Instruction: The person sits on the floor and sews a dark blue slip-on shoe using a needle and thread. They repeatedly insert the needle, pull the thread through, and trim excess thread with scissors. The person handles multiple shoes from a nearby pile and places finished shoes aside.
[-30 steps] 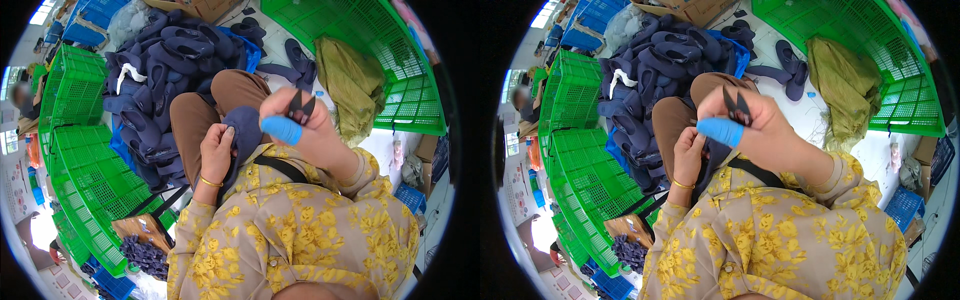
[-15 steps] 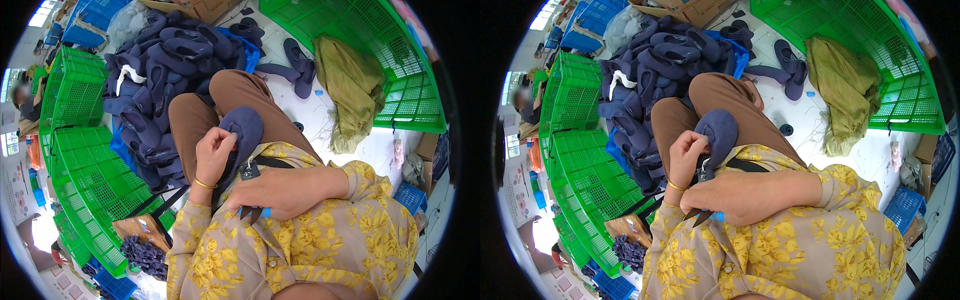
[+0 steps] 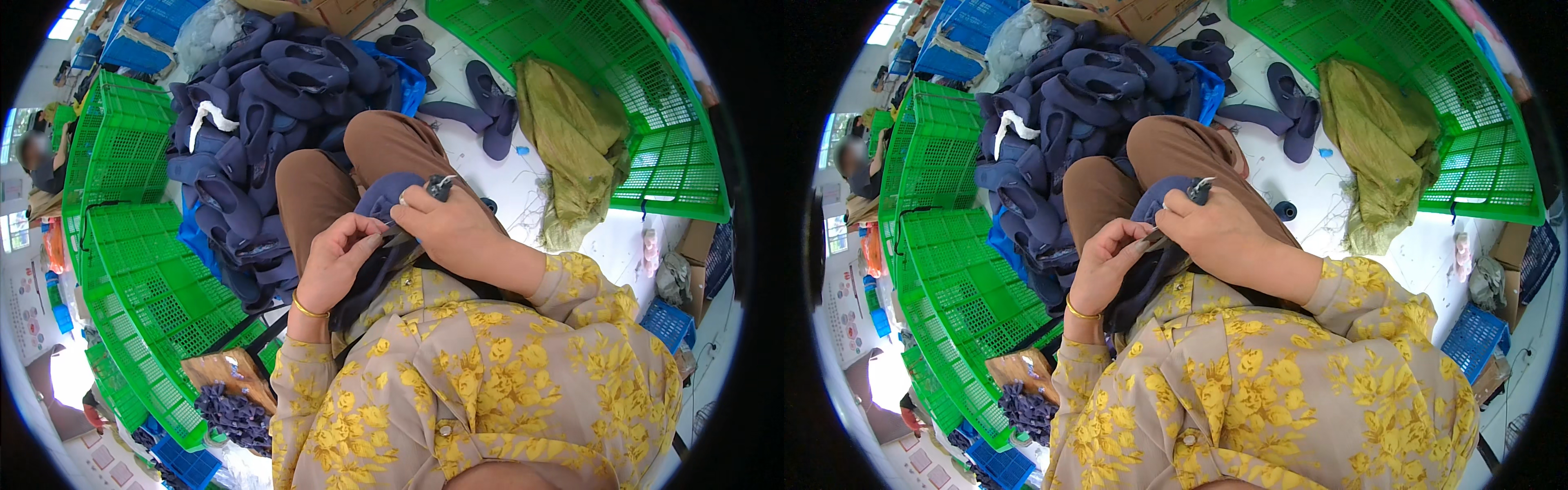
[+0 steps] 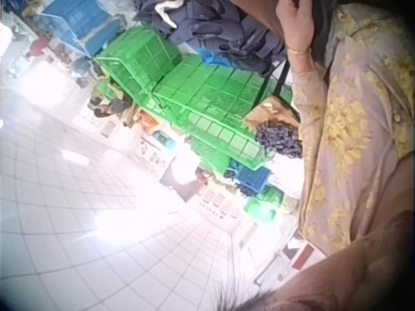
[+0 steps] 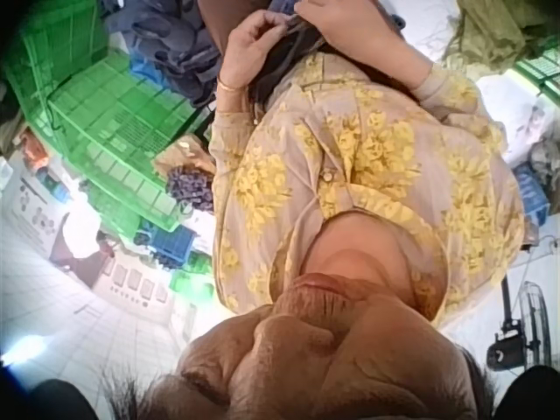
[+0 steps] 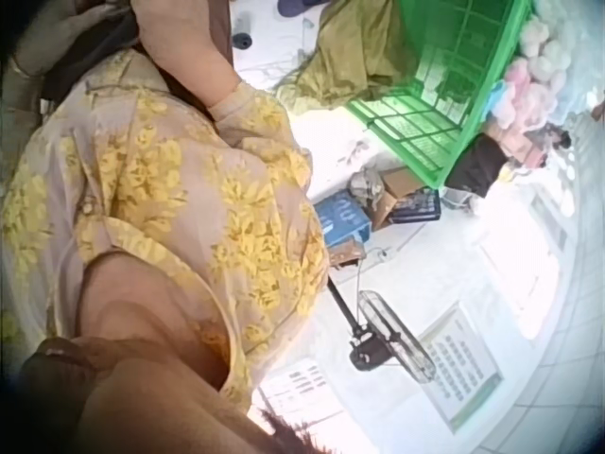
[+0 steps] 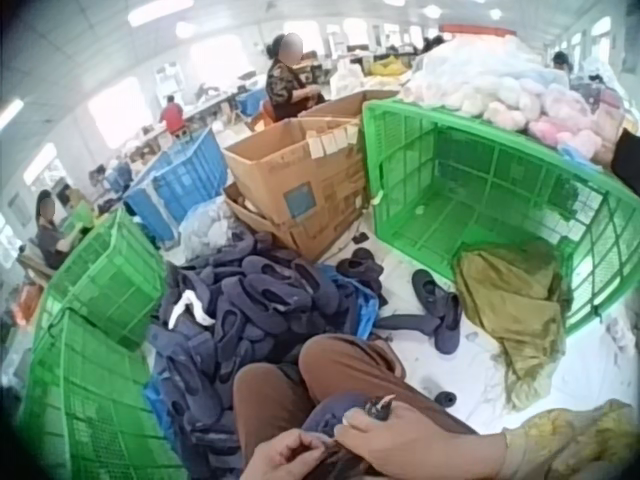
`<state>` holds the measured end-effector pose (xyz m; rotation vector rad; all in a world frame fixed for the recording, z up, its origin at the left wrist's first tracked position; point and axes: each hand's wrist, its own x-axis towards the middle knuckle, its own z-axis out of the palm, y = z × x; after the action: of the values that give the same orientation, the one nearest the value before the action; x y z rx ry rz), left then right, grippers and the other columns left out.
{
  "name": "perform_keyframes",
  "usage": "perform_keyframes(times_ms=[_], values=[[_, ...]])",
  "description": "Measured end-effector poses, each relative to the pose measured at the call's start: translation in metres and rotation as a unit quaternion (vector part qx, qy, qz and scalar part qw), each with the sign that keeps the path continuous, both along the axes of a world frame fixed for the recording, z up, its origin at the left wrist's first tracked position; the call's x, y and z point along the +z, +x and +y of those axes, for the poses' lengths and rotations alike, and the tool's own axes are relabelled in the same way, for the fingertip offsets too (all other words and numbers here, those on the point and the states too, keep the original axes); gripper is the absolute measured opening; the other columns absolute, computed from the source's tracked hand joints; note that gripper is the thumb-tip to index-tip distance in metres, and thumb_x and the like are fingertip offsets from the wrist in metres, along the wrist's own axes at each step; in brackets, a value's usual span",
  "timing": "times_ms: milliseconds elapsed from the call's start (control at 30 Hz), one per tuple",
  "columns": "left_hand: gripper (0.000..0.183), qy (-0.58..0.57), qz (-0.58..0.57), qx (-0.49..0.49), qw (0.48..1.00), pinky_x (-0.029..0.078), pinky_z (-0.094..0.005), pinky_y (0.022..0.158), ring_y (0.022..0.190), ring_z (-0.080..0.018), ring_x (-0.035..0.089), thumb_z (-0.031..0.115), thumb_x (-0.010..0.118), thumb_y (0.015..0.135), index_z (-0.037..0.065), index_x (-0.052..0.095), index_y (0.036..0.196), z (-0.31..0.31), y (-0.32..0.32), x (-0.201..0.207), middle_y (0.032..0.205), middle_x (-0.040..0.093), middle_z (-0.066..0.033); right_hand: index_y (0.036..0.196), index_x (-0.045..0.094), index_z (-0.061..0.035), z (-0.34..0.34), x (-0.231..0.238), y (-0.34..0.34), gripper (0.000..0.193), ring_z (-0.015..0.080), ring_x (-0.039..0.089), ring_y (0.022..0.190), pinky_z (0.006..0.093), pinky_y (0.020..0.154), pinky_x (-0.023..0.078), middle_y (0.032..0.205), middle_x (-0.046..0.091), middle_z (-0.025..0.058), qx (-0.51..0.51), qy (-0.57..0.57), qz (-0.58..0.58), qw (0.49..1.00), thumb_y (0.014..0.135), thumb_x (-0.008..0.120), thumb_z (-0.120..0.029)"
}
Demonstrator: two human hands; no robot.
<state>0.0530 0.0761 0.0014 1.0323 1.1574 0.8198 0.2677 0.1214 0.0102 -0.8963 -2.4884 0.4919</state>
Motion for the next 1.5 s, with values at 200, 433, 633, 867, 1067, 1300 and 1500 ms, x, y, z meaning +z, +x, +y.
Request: perform_keyframes(times_ms=[200, 433, 633, 867, 1067, 1300, 1500], values=[[0.004, -0.006, -0.028, -0.009, 1.000, 0.047, -0.0203, 0.080, 0.088, -0.0056, 0.057, 0.002, 0.056, 0.096, 0.001, 0.058, 0.099, 0.004, -0.002, 0.003, 0.095, 0.063, 0.0001, 0.101, 0.060, -0.0046, 0.002, -0.005, -0.004, 0.020, 0.0317, 0.062, 0.074, 0.0401, 0.063, 0.050, 0.094, 0.054, 0.0094, 0.081, -0.019, 0.036, 0.996, 0.081, 0.059, -0.004], [0.004, -0.023, -0.014, 0.003, 1.000, 0.047, -0.0214, 0.080, 0.087, -0.0062, 0.057, 0.004, 0.054, 0.097, 0.002, 0.058, 0.098, 0.006, 0.005, -0.012, 0.092, 0.062, -0.0002, 0.107, 0.056, -0.0054, 0.001, -0.027, -0.008, 0.030, 0.0330, 0.061, 0.075, 0.0400, 0.063, 0.050, 0.099, 0.056, 0.0124, 0.060, -0.211, 0.145, 0.965, 0.079, 0.055, 0.008], [0.005, -0.069, -0.088, 0.030, 0.993, 0.047, -0.0263, 0.086, 0.092, -0.0109, 0.060, 0.008, 0.054, 0.098, 0.004, 0.058, 0.099, 0.006, 0.002, -0.014, 0.097, 0.065, -0.0041, 0.106, 0.053, -0.0066, 0.009, -0.035, -0.009, 0.018, 0.0138, 0.059, 0.075, 0.0277, 0.060, 0.046, 0.095, 0.059, 0.0041, 0.019, -0.414, 0.287, 0.864, 0.091, 0.052, 0.004], [0.008, -0.126, -0.232, 0.043, 0.964, 0.044, -0.0314, 0.095, 0.100, -0.0159, 0.059, 0.011, 0.055, 0.099, 0.005, 0.059, 0.100, 0.006, -0.010, -0.019, 0.105, 0.064, -0.0072, 0.106, 0.056, -0.0080, 0.016, -0.042, 0.009, 0.011, 0.0104, 0.055, 0.075, 0.0255, 0.073, 0.045, 0.082, 0.059, 0.0010, -0.081, -0.361, 0.261, 0.892, 0.095, 0.057, -0.008], [0.007, -0.123, -0.171, 0.057, 0.976, 0.043, -0.0255, 0.085, 0.086, -0.0103, 0.053, 0.008, 0.059, 0.094, 0.006, 0.058, 0.087, 0.008, -0.001, -0.016, 0.092, 0.059, -0.0012, 0.107, 0.056, -0.0080, 0.012, -0.044, 0.011, 0.016, 0.0233, 0.061, 0.077, 0.0312, 0.072, 0.048, 0.088, 0.063, 0.0101, -0.030, -0.266, 0.197, 0.943, 0.091, 0.058, -0.004], [0.029, -0.022, 0.097, 0.098, 0.990, 0.035, -0.0235, 0.054, 0.059, -0.0057, 0.039, 0.007, 0.072, 0.077, 0.008, 0.044, 0.070, 0.010, 0.019, -0.039, 0.064, 0.046, 0.0050, 0.106, 0.057, -0.0067, 0.009, -0.045, 0.015, 0.014, 0.0135, 0.055, 0.075, 0.0276, 0.071, 0.046, 0.085, 0.059, 0.0039, -0.046, -0.323, 0.222, 0.919, 0.093, 0.058, -0.004], [0.024, 0.071, 0.292, 0.101, 0.948, 0.043, -0.0309, 0.056, 0.054, -0.0165, 0.049, 0.012, 0.068, 0.068, 0.003, 0.046, 0.073, 0.015, 0.034, -0.030, 0.061, 0.052, -0.0087, 0.104, 0.058, -0.0085, 0.009, -0.028, 0.021, 0.008, 0.0051, 0.047, 0.071, 0.0226, 0.065, 0.041, 0.083, 0.054, -0.0036, -0.100, -0.417, 0.336, 0.838, 0.095, 0.058, -0.008]])
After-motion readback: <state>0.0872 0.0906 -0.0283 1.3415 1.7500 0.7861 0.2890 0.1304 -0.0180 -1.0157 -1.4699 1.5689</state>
